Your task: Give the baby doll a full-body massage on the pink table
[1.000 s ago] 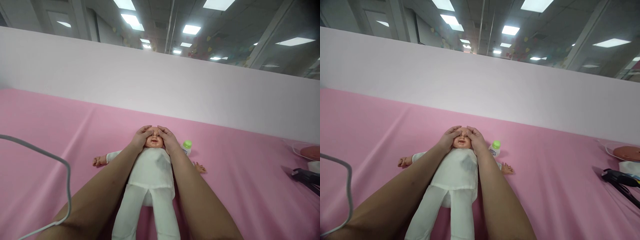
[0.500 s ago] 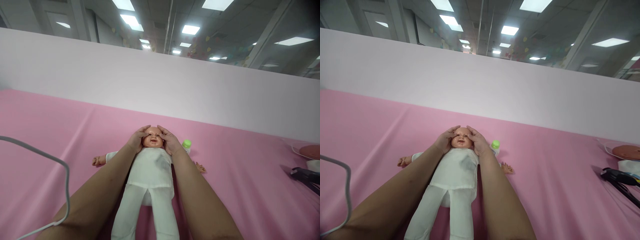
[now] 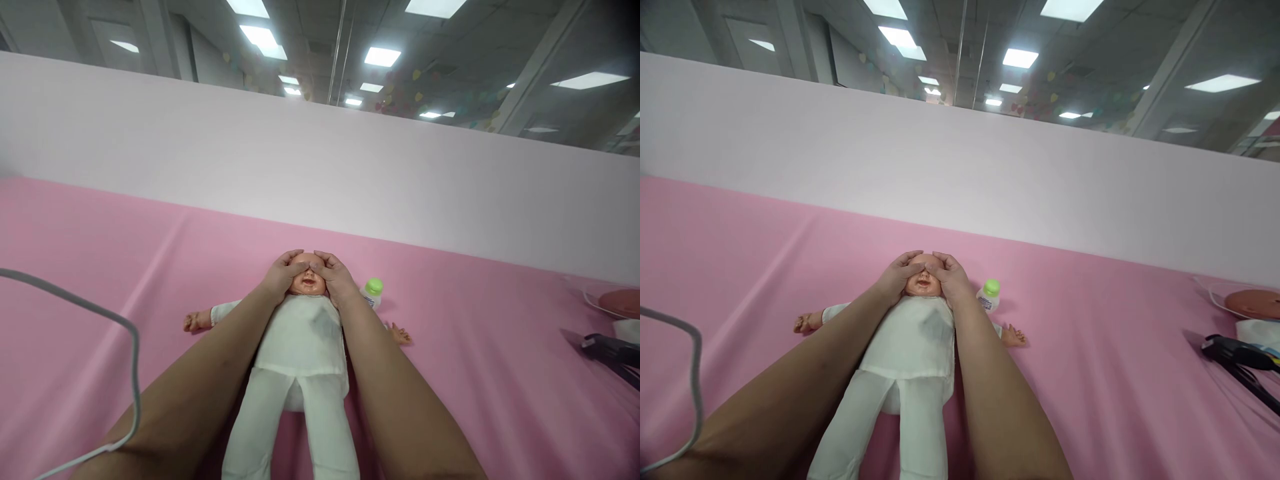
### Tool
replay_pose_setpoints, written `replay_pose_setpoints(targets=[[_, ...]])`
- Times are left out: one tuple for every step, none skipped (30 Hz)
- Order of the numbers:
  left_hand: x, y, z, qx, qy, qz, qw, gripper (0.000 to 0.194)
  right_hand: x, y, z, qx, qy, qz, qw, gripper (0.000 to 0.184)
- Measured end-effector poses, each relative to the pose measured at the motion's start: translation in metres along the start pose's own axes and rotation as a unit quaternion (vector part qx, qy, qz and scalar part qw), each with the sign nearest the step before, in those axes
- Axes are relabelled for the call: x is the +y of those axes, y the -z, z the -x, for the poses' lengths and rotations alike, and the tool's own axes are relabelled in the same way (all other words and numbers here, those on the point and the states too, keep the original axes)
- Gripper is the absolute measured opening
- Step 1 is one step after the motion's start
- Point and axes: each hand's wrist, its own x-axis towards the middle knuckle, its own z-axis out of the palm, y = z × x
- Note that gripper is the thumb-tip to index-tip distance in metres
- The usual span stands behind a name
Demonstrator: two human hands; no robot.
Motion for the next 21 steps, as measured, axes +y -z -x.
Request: replay_pose_setpoints(targets=[[0.000, 0.000, 0.000, -0.002, -0.001, 0.008, 1.000, 0.057, 0.000, 0.000, 0.000, -0.002, 0.000, -0.002, 1.000, 0.059], [0.001, -0.001, 0.001, -0.003, 0.000, 0.019, 1.000, 0.054, 0.000, 0.000, 0.000, -0.003, 0.000, 0.000, 1.000, 0.058], [0.002, -0.001, 0.001, -0.003, 0.004, 0.031, 1.000, 0.052, 0.001, 0.000, 0.000, -0.004, 0.000, 0.003, 1.000, 0.057], [0.003, -0.001, 0.002, -0.004, 0.010, 0.041, 0.999, 0.050, 0.001, 0.000, 0.000, -0.005, 0.001, 0.006, 1.000, 0.056], [0.004, -0.001, 0.002, -0.004, 0.016, 0.049, 0.999, 0.049, 0.001, 0.000, 0.000, -0.005, 0.003, 0.009, 1.000, 0.055], [0.005, 0.000, 0.003, -0.004, 0.022, 0.054, 0.998, 0.049, 0.002, 0.001, -0.001, -0.005, 0.005, 0.008, 1.000, 0.054], [0.006, 0.001, 0.003, -0.007, 0.029, 0.059, 0.998, 0.050, 0.002, 0.002, -0.001, -0.005, 0.005, 0.005, 1.000, 0.054], [0.006, 0.002, 0.003, -0.011, 0.036, 0.063, 0.997, 0.052, 0.002, 0.003, -0.001, -0.006, 0.001, 0.001, 1.000, 0.053], [0.007, 0.003, 0.003, -0.017, 0.043, 0.068, 0.997, 0.055, 0.002, 0.004, -0.001, -0.007, -0.006, -0.005, 1.000, 0.053], [0.007, 0.005, 0.003, -0.021, 0.049, 0.074, 0.996, 0.057, 0.001, 0.006, 0.000, -0.009, -0.014, -0.011, 1.000, 0.053], [0.007, 0.006, 0.003, -0.024, 0.053, 0.080, 0.995, 0.058, 0.001, 0.008, 0.000, -0.012, -0.022, -0.018, 1.000, 0.053], [0.007, 0.007, 0.002, -0.026, 0.056, 0.086, 0.994, 0.058, 0.001, 0.010, 0.000, -0.016, -0.029, -0.025, 0.999, 0.054], [0.006, 0.008, 0.002, -0.027, 0.058, 0.090, 0.994, 0.058, 0.001, 0.012, 0.001, -0.023, -0.036, -0.032, 0.999, 0.054], [0.006, 0.008, 0.002, -0.029, 0.060, 0.092, 0.994, 0.058, 0.000, 0.014, 0.001, -0.031, -0.040, -0.040, 0.998, 0.054], [0.006, 0.009, 0.003, -0.031, 0.060, 0.093, 0.993, 0.057, 0.000, 0.016, 0.002, -0.040, -0.042, -0.047, 0.997, 0.055], [0.007, 0.009, 0.003, -0.034, 0.060, 0.094, 0.993, 0.058, 0.001, 0.018, 0.002, -0.049, -0.043, -0.053, 0.996, 0.055], [0.007, 0.009, 0.003, -0.036, 0.060, 0.093, 0.993, 0.058, 0.001, 0.019, 0.002, -0.057, -0.044, -0.058, 0.996, 0.056], [0.007, 0.009, 0.003, -0.037, 0.059, 0.090, 0.994, 0.059, 0.001, 0.020, 0.002, -0.064, -0.044, -0.061, 0.995, 0.056], [0.007, 0.009, 0.004, -0.038, 0.057, 0.087, 0.994, 0.061, 0.002, 0.020, 0.002, -0.067, -0.044, -0.063, 0.995, 0.057], [0.008, 0.008, 0.004, -0.041, 0.054, 0.082, 0.994, 0.062, 0.002, 0.020, 0.002, -0.068, -0.043, -0.063, 0.995, 0.058], [0.008, 0.008, 0.005, -0.044, 0.050, 0.078, 0.995, 0.064, 0.002, 0.020, 0.002, -0.067, -0.043, -0.061, 0.995, 0.059]])
